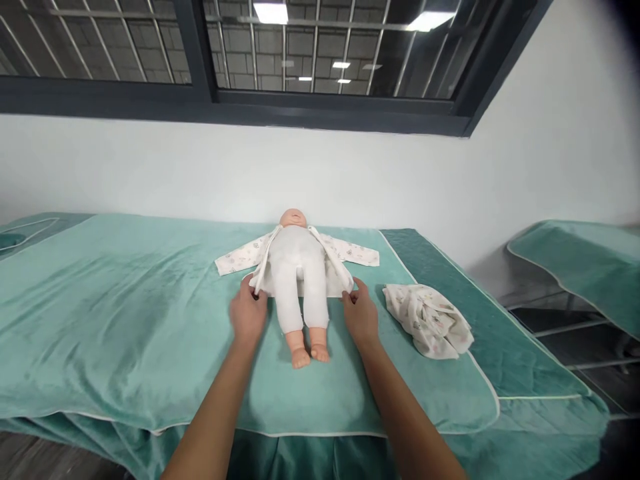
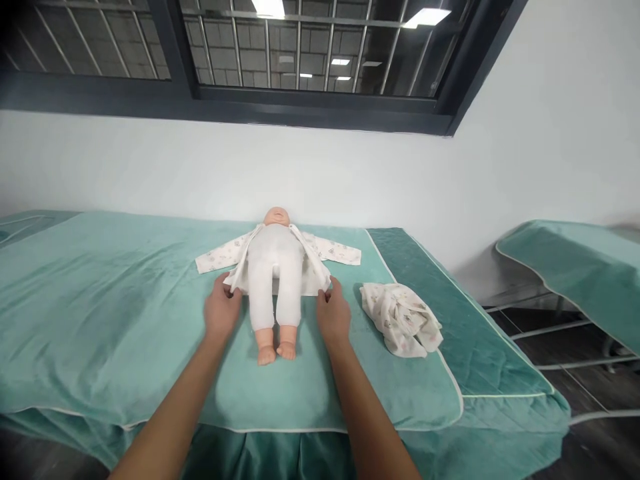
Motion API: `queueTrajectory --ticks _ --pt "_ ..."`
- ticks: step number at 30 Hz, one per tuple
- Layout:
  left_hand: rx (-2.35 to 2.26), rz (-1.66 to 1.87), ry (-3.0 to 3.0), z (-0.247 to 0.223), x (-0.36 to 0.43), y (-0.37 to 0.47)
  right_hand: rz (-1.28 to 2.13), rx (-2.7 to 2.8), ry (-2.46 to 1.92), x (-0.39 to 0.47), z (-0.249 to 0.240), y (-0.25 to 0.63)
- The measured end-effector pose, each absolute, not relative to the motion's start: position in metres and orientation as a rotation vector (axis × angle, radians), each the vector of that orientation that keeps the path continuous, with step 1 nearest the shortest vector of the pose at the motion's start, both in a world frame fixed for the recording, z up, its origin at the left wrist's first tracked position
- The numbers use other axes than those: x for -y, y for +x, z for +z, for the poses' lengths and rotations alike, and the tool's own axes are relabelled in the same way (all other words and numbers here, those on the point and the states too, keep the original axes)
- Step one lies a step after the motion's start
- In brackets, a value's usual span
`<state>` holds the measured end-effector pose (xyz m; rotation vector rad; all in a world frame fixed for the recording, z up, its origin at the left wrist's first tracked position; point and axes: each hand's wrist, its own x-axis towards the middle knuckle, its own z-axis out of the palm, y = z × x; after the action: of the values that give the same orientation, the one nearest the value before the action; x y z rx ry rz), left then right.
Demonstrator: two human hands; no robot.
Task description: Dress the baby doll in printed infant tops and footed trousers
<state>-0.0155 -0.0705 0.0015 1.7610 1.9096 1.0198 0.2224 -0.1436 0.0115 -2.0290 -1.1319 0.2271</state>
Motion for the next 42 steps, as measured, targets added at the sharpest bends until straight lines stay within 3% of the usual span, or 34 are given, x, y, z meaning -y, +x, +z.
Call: queueTrajectory --ticks 8,14,18,22,26,32,37,42 --pt "-1.919 1.143 1.751 -0.010 0.071 -0.021 0.449 1.240 -1.784 0.179 0.016 0.229" --pt "-1.833 1.247 1.835 -0.015 0.072 -0.023 -0.353 1.647 -2.000 0.249 0.041 0.323" --pt "-1.720 1.313 2.020 -0.011 0.078 -0.021 -0.466 1.863 -2.378 0.273 0.055 0.374" --pt "-1.461 1.233 2.078 -0.008 0.088 -0.020 -0.332 1.940 -2.371 0.263 0.071 0.370" --pt "-1.269 1.091 1.855 0.005 0.100 -0.021 0.205 1.777 -2.191 0.233 0.100 0.320" --pt "-0.955 1.048 1.666 0.071 0.134 -0.023 0.731 1.529 -1.669 0.191 0.140 0.221" --pt "-0.691 0.990 1.693 0.124 0.154 -0.036 0.923 1.448 -1.352 0.174 0.167 0.165" --pt "-0.870 1.169 1.735 0.140 0.145 -0.046 0.893 1.524 -1.238 0.166 0.197 0.136"
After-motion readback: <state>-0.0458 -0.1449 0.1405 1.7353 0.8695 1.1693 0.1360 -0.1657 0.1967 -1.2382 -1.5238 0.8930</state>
